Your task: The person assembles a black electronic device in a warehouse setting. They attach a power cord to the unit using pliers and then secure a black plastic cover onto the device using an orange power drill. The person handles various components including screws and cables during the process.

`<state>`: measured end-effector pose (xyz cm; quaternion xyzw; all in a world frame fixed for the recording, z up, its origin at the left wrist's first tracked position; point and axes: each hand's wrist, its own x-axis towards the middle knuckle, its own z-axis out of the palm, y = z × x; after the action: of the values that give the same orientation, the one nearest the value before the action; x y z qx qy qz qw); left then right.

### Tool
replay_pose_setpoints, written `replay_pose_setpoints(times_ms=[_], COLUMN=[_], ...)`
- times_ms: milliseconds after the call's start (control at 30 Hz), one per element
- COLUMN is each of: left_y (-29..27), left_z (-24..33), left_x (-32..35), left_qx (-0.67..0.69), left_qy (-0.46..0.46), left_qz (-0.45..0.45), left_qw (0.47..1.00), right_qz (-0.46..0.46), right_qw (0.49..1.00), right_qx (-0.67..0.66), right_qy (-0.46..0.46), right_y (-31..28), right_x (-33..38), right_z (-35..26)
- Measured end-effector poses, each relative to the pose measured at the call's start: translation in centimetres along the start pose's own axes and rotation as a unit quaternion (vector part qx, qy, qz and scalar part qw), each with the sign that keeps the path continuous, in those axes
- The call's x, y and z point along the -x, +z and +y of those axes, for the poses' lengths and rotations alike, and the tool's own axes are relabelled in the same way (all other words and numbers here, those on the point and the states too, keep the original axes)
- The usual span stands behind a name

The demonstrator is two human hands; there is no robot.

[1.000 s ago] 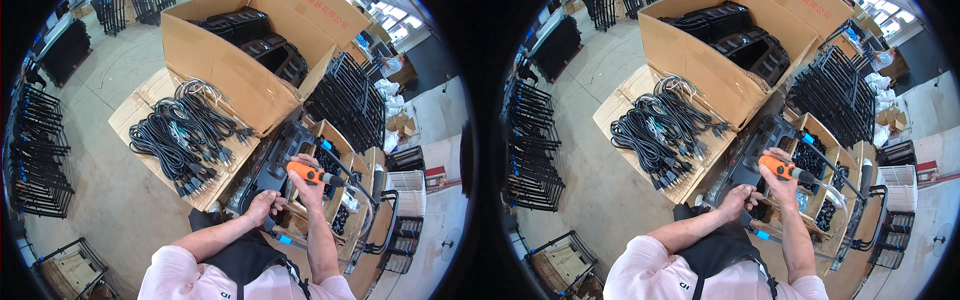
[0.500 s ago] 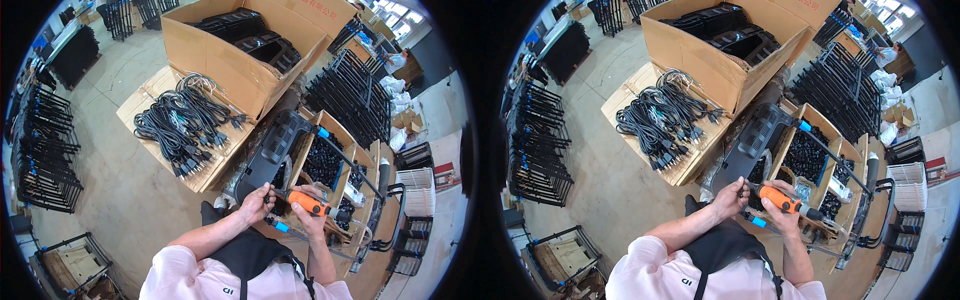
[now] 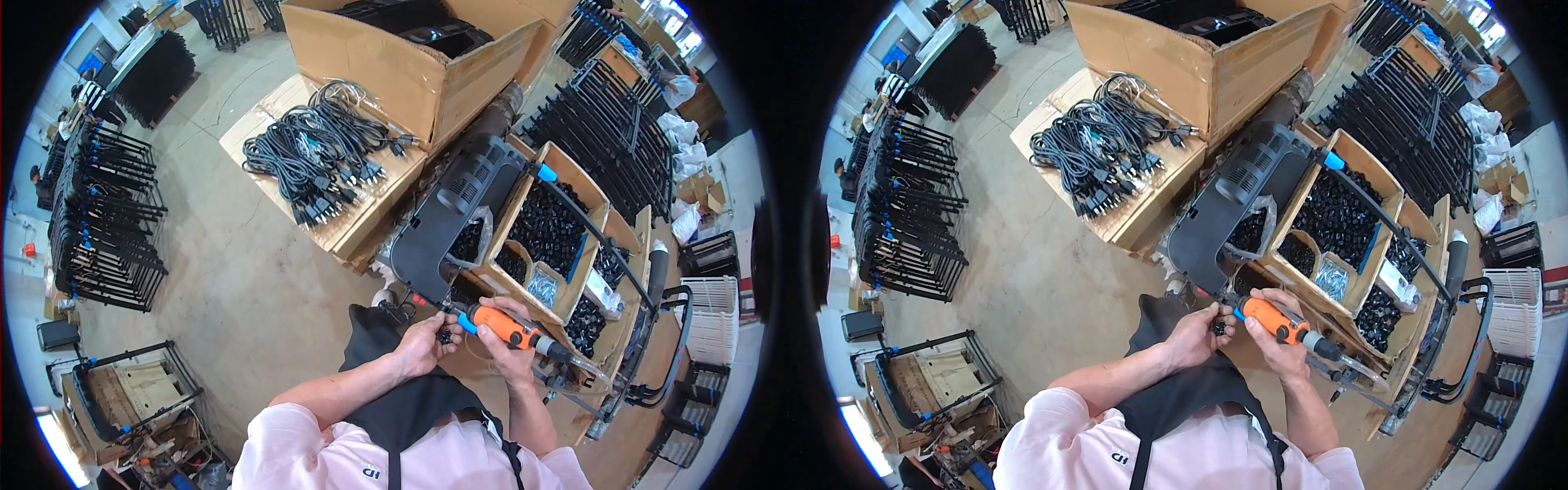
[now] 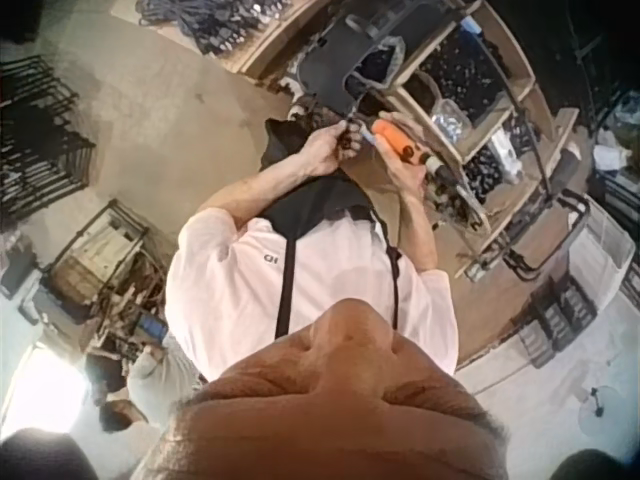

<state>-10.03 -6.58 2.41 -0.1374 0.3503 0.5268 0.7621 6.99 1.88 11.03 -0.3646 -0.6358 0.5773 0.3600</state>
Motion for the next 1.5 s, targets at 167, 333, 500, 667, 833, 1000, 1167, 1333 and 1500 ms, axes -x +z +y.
replay_pose_setpoints(times_ms=[167,333,500,667,833,1000,1167,1333,1500], left_y=[-3.7,-4.7,-7.5,-3.4,-4.3,-4.4,-4.4,-5.2,-5.2], left_z=[0.5,6.5,13.1,13.0,12.6,13.1,11.1,7.7,6.2], left_x=[0.8,1.8,-3.1,-2.1,-2.0,-1.4,-0.3,-0.2,0.4], left_qx=[-0.117,-0.17,-0.297,-0.608,-0.611,-0.138,-0.15,-0.168,-0.118], left_qy=[0.017,0.168,0.327,0.305,0.352,0.244,0.203,0.161,0.096], left_qz=[-0.024,0.097,0.164,0.202,0.208,0.098,0.051,0.03,0.01], left_qw=[0.993,0.966,0.882,0.704,0.678,0.955,0.966,0.972,0.988], right_qz=[-0.007,-0.023,-0.036,-0.046,-0.082,-0.111,-0.122,-0.125,-0.092], right_qw=[1.0,0.996,0.993,0.987,0.974,0.968,0.967,0.965,0.974], right_qx=[0.015,0.074,0.102,0.139,0.207,0.223,0.222,0.227,0.197], right_qy=[0.008,0.039,0.053,0.068,0.05,0.013,0.017,0.026,0.068], right_y=[0.5,1.2,2.5,3.4,4.4,4.1,4.2,4.0,4.7], right_x=[-0.4,-1.2,-1.8,-2.2,-2.9,-2.9,-3.3,-3.4,-3.1], right_z=[-0.5,-1.0,-0.9,-0.8,-1.4,-1.2,-1.3,-0.8,-1.8])
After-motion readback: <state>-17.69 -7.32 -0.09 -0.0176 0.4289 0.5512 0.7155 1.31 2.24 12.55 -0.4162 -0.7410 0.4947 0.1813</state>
